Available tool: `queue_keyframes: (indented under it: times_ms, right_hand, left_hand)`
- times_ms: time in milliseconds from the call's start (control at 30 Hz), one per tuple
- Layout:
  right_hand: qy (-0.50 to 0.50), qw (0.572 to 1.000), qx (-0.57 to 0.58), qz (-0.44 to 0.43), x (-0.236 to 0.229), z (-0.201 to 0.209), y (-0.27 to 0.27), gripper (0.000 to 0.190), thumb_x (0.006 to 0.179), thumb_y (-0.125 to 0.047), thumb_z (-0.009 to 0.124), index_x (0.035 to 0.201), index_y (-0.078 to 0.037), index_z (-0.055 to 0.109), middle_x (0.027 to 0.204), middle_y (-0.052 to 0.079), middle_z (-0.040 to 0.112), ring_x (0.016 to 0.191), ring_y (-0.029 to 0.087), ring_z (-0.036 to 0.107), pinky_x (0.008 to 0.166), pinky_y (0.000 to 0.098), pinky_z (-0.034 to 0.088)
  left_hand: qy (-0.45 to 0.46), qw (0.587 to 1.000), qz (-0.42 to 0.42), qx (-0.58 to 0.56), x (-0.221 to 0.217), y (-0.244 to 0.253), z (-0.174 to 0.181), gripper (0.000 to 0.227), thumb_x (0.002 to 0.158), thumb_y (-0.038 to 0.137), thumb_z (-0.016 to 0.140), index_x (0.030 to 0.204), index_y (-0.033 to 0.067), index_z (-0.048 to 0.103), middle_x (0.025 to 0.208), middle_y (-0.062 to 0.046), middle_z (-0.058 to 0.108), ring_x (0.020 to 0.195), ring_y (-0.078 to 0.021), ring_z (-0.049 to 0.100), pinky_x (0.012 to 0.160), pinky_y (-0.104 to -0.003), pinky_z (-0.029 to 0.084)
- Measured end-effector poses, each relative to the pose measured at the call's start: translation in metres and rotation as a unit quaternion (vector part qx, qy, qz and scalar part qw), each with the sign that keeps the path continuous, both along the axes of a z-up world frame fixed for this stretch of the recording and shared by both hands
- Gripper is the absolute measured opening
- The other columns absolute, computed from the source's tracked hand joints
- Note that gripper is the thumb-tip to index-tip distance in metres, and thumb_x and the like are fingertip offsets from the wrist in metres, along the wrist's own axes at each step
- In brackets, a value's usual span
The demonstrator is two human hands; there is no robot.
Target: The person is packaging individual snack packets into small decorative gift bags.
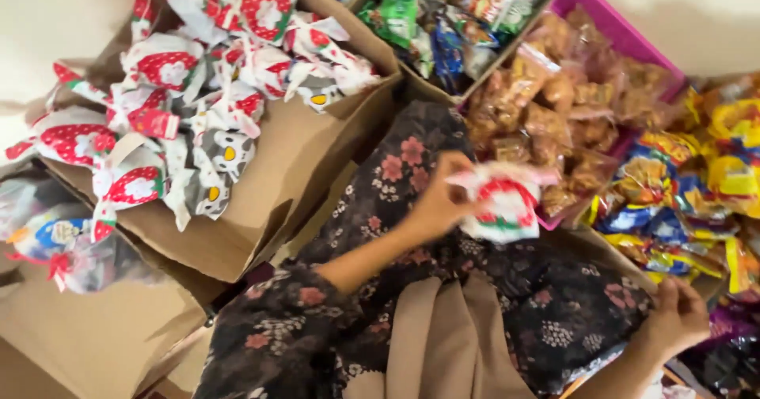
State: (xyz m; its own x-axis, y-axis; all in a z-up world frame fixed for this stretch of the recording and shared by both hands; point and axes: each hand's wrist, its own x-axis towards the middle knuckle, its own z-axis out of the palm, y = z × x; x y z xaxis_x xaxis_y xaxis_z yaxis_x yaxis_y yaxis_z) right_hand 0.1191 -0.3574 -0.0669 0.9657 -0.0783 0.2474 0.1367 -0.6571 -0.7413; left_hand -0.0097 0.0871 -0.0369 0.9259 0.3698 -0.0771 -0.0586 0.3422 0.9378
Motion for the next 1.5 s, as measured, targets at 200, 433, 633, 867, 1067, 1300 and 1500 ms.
queue_keyframes:
  times_ms: [200,433,633,867,1067,1300,1500]
  right_hand:
    - [-0.045,0.997,-0.066,-0.011,0.001,-0.002,0.002,0.019,0.103,0.017,0.074,0.12,0.008,0.075,0.109,0.019,0.075,0.09,0.023,0.071,0.083,0.0323,0.062]
    - [-0.067,0.989,-0.131,-0.004,-0.003,0.006,0.012,0.013,0.107,0.01,0.077,0.12,0.011,0.079,0.1,0.018,0.075,0.077,0.021,0.064,0.072,0.0306,0.055]
    - [-0.08,0.947,-0.311,-0.008,-0.009,0.014,0.025,0.01,0.108,-0.004,0.082,0.114,0.004,0.084,0.094,0.013,0.076,0.071,0.023,0.064,0.066,0.0331,0.052]
    - [-0.071,0.939,-0.336,-0.025,-0.004,0.008,0.023,0.009,0.107,-0.002,0.087,0.114,0.001,0.085,0.093,0.011,0.076,0.069,0.02,0.065,0.063,0.0318,0.053]
    - [-0.059,0.961,-0.268,-0.03,-0.006,-0.009,0.013,0.015,0.105,-0.004,0.078,0.116,0.005,0.081,0.094,0.017,0.074,0.074,0.027,0.063,0.07,0.0365,0.053]
    - [-0.057,0.982,-0.074,-0.167,-0.042,-0.023,-0.017,0.008,0.096,-0.014,0.082,0.104,-0.014,0.08,0.1,0.011,0.073,0.096,0.031,0.07,0.087,0.0399,0.055]
    - [-0.083,0.908,-0.105,-0.396,-0.203,-0.003,-0.102,0.035,0.082,0.009,0.061,0.113,-0.005,0.068,0.111,0.013,0.06,0.083,0.023,0.058,0.071,0.0332,0.053]
  left_hand:
    - [0.002,0.928,0.323,0.187,-0.043,0.183,0.054,0.058,0.084,0.017,0.083,0.125,0.0058,0.044,0.121,-0.009,0.052,0.11,-0.0223,0.059,0.099,-0.035,0.054]
    - [-0.004,0.874,0.395,0.284,-0.054,0.327,-0.04,0.052,0.092,-0.005,0.079,0.126,0.0103,0.043,0.124,-0.006,0.049,0.08,-0.0153,0.057,0.071,-0.026,0.051]
    - [0.088,0.838,0.401,0.359,-0.047,0.336,-0.098,0.048,0.084,0.0,0.079,0.118,0.0059,0.046,0.118,-0.013,0.054,0.112,-0.0296,0.055,0.107,-0.04,0.039]
    - [0.175,0.804,0.402,0.403,-0.064,0.302,-0.069,0.085,0.093,0.034,0.084,0.151,0.0047,0.03,0.153,-0.02,0.013,0.144,-0.0425,0.017,0.122,-0.06,0.022]
    - [0.119,0.812,0.332,0.464,-0.029,0.181,0.009,0.078,0.107,0.04,0.071,0.164,0.017,0.023,0.173,-0.018,-0.005,0.165,-0.0447,0.006,0.136,-0.063,0.021]
    - [-0.034,0.686,-0.031,0.726,0.047,0.074,0.011,0.09,0.069,0.028,0.1,0.146,0.0083,0.056,0.155,-0.037,0.034,0.141,-0.0564,0.035,0.108,-0.067,0.031]
    - [-0.035,0.668,-0.117,0.734,0.042,0.085,0.009,0.056,0.101,0.024,0.08,0.148,0.0001,0.06,0.166,-0.034,0.02,0.137,-0.0615,0.045,0.111,-0.066,0.039]
